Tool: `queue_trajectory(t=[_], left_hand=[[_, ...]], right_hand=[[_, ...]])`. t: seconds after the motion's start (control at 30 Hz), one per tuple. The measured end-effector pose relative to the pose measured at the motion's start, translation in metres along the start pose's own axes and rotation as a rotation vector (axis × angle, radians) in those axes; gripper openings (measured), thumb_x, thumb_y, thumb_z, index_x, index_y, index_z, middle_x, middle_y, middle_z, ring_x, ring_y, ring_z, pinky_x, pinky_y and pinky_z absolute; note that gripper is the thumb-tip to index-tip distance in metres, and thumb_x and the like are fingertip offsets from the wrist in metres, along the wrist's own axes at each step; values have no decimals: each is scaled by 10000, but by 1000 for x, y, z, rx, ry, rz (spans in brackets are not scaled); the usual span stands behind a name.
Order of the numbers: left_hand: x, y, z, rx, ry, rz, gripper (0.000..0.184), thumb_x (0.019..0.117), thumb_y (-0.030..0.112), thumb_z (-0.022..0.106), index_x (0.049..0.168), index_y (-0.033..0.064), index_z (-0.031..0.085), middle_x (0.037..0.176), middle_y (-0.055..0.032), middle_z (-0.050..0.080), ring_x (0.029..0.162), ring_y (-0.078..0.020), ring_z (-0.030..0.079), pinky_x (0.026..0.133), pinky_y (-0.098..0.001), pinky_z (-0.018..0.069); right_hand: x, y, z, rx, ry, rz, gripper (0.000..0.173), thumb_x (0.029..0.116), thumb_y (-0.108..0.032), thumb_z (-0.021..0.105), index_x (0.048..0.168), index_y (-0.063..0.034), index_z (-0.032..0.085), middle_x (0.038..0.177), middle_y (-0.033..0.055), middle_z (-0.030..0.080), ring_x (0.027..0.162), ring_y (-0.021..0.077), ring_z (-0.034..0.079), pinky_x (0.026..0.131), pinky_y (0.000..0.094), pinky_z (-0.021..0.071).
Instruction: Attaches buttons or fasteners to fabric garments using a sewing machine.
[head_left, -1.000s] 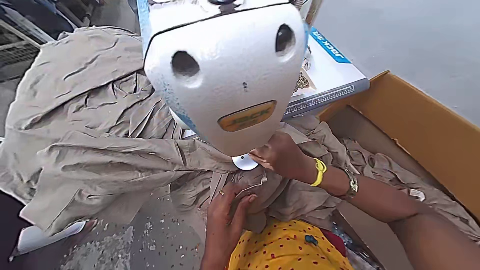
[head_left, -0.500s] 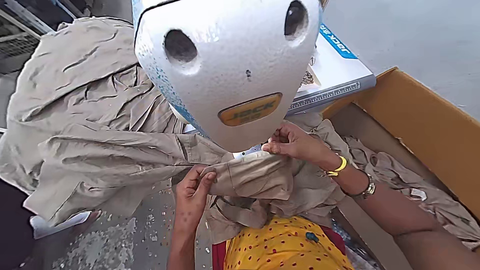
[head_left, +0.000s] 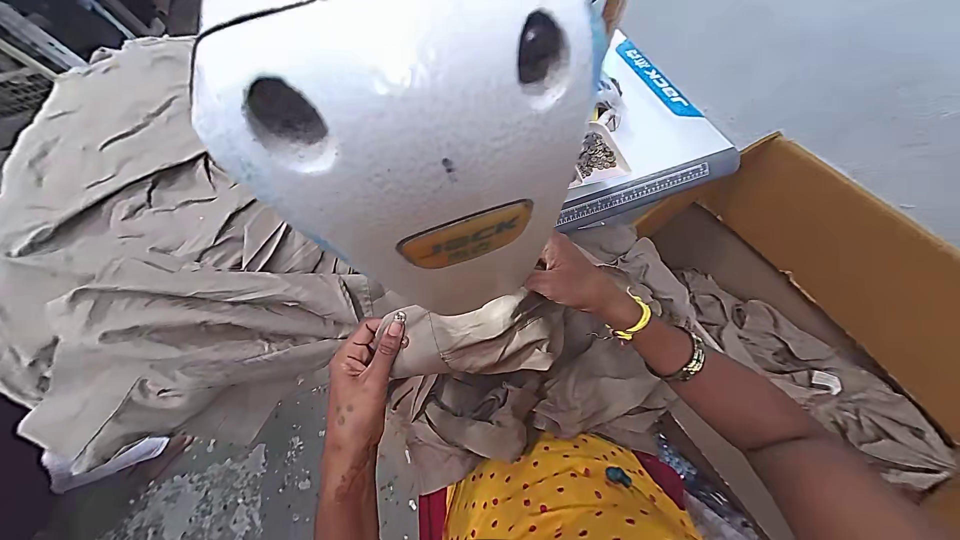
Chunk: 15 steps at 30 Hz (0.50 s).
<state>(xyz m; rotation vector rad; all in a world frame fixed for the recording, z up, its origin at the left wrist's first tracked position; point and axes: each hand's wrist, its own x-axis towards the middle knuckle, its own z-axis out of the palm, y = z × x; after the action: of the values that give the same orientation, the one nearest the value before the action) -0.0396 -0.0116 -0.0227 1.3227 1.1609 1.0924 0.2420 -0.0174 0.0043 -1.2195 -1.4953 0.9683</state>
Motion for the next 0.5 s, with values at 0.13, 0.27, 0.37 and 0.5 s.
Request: queue_trajectory(t=[0.13,0.27,0.37,0.5], left_hand=[[-1,-6,3,2,-3,23,104,1012,120,541,970,113,637,742,106,645,651,15,624,615,-146,539],[0,-6,3,-8,7,26,109,1021,122,527,976,103,625,743,95,644,653,8,629,618,-158,548],[0,-7,2,3,6,33,101,1008,106,531,962,112,622,740,105,639,644,20,618,605,-144,534],[-3,-6,0,27,5,32,96,1003,118,541,957,115,625,752,102,646,659,19,621,622,-143,534]], right_hand=[[19,28,-44,-711,243,-170,166,961,-132,677,1064,-11,726,983,144,702,930,287,689,810,464,565],[51,59,-75,-1154,225,-98,330,955,-287,707,1217,-87,727,1164,216,654,1116,437,592,902,579,461],[69,61,-75,-1244,168,-87,385,878,-279,784,1195,-70,715,1217,247,620,1151,476,556,864,623,442],[72,62,-71,-1234,174,-108,319,860,-133,776,1165,-59,724,1225,225,625,1150,471,558,858,653,424]])
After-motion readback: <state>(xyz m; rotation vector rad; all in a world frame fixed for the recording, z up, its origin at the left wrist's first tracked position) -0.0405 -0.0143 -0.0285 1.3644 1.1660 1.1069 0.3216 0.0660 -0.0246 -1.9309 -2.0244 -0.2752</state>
